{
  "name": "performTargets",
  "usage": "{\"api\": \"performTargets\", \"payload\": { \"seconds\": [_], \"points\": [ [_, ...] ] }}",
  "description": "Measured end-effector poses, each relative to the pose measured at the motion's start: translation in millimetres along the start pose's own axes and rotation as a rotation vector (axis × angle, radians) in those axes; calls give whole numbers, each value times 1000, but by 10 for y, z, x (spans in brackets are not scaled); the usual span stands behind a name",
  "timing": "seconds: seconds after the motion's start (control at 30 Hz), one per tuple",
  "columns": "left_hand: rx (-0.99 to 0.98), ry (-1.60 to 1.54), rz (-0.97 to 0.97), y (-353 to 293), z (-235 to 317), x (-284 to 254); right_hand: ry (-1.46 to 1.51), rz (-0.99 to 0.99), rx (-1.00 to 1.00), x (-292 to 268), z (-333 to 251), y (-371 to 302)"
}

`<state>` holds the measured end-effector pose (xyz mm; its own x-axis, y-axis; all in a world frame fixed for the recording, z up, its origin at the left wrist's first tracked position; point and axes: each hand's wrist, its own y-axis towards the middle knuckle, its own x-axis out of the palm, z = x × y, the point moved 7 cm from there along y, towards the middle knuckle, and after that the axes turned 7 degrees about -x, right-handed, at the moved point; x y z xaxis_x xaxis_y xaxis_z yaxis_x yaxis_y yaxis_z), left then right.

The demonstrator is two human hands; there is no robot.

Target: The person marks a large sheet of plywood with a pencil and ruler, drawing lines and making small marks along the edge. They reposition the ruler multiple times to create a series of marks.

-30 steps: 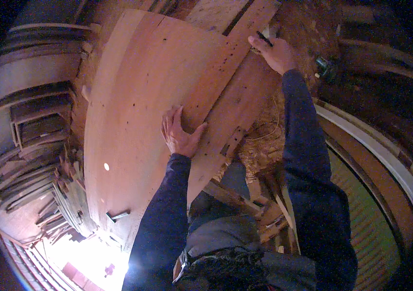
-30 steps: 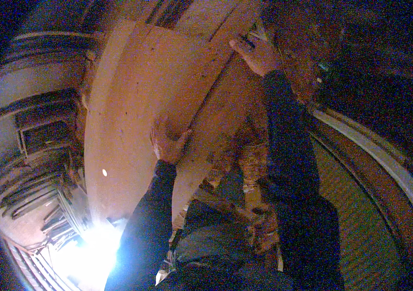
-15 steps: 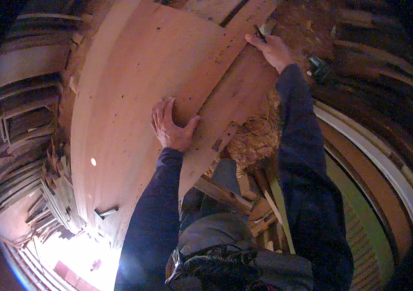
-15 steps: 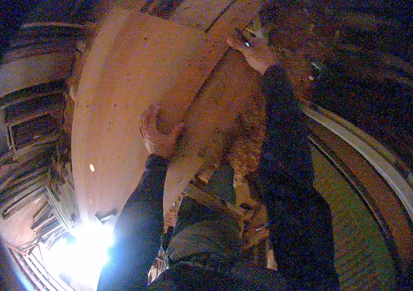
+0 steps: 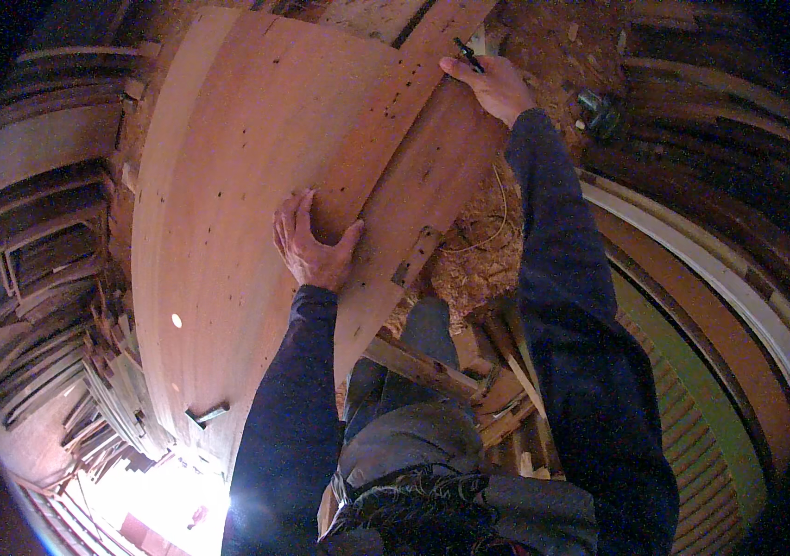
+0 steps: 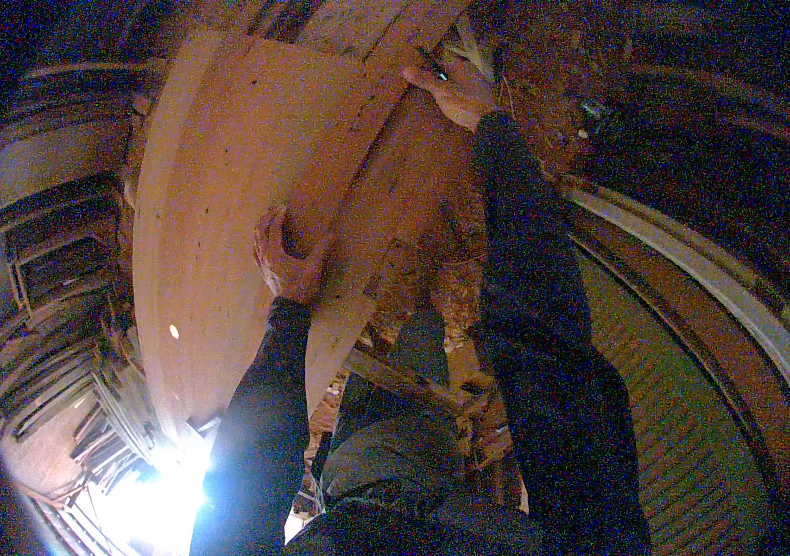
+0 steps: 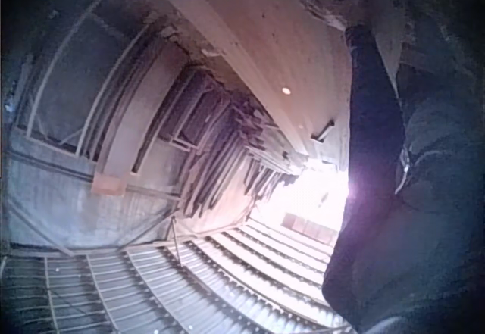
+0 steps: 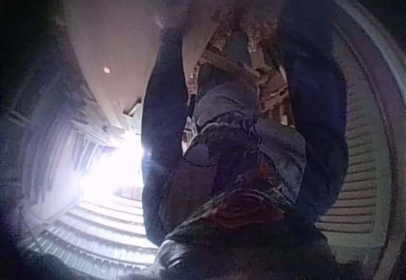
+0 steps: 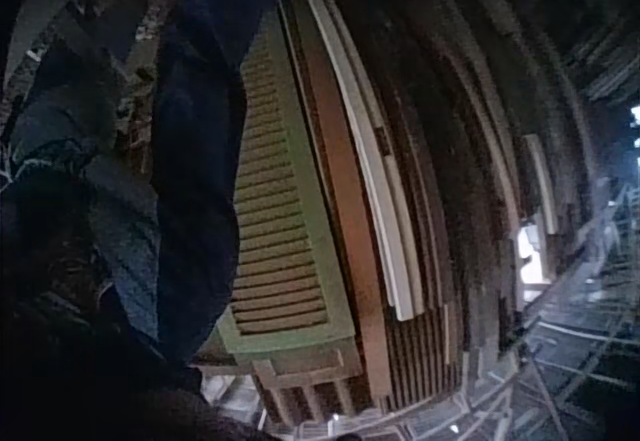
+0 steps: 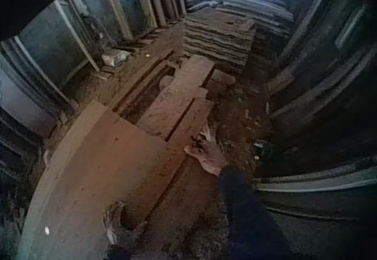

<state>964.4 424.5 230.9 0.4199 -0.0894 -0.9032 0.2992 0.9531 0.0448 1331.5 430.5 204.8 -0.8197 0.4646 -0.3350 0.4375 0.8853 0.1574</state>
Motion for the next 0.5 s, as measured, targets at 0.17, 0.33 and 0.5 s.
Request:
{"api": "performTargets", "payload": {
  "seconds": [0.17, 0.33, 0.5],
  "points": [
    [3, 4, 4, 2, -26, -17, -25, -22, 22, 25, -14, 12],
    [-9, 18, -3, 5, -27, -36, -1, -64, 45, 57, 65, 11],
    [-13, 6, -15, -2, -32, -50, 19, -38, -21, 66, 169, 49]
  ]
}}
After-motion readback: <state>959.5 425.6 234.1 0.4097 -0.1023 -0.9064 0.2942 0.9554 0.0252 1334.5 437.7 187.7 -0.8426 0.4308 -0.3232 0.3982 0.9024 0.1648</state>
